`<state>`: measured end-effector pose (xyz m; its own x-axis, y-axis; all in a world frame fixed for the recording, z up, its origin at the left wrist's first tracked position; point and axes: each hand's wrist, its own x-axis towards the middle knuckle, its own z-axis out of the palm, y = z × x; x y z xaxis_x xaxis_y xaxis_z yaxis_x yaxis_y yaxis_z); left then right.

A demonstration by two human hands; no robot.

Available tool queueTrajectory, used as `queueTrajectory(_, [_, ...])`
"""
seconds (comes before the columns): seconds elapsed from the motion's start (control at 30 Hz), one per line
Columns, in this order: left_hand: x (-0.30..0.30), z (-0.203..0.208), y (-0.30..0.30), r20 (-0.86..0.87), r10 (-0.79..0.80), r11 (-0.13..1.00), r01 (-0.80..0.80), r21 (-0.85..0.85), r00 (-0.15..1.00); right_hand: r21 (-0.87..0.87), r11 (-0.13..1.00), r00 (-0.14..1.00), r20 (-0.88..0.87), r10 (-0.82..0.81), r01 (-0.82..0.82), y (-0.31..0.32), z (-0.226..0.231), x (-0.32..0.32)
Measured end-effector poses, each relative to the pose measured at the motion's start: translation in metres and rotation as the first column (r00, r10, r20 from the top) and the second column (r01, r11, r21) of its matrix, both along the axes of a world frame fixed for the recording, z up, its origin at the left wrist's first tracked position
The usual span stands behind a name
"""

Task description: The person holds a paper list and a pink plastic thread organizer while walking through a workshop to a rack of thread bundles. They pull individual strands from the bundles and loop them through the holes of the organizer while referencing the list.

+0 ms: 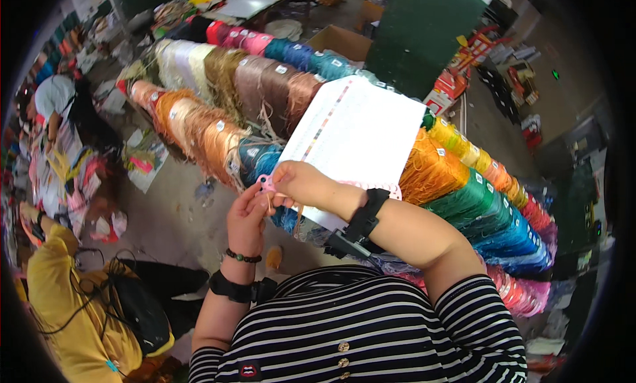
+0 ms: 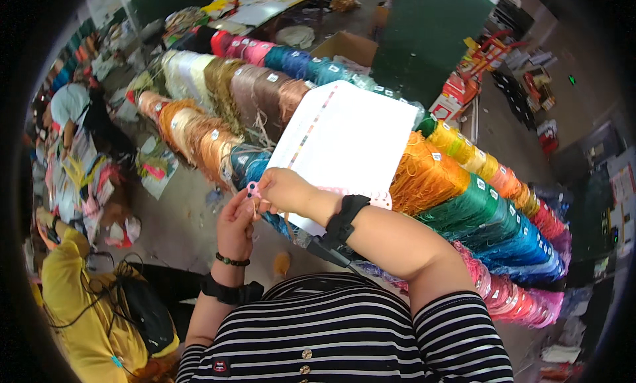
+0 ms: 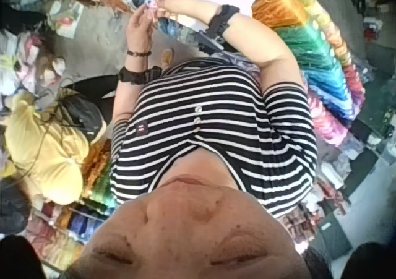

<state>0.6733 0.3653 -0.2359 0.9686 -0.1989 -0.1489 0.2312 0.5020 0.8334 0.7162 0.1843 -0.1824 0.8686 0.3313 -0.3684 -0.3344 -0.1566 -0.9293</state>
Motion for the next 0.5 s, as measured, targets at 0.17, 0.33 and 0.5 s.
queueTrajectory(0.17, [-0.001,0.002,-0.011,0.22,-0.082,0.946,0.006,0.324,0.972,0.023,0.999,0.999,0.008,-0.042,0.041,-0.005,0.004,-0.003])
queueTrajectory(0.33, [0.0,0.01,-0.01,0.212,-0.155,0.931,0.071,0.358,0.965,-0.3,0.953,0.928,0.365,0.074,0.042,-0.012,0.012,-0.017])
queueTrajectory(0.5, [-0.006,0.013,-0.001,0.152,-0.138,0.94,0.081,0.332,0.979,-0.626,0.724,0.609,0.704,0.365,0.289,-0.024,0.022,-0.04])
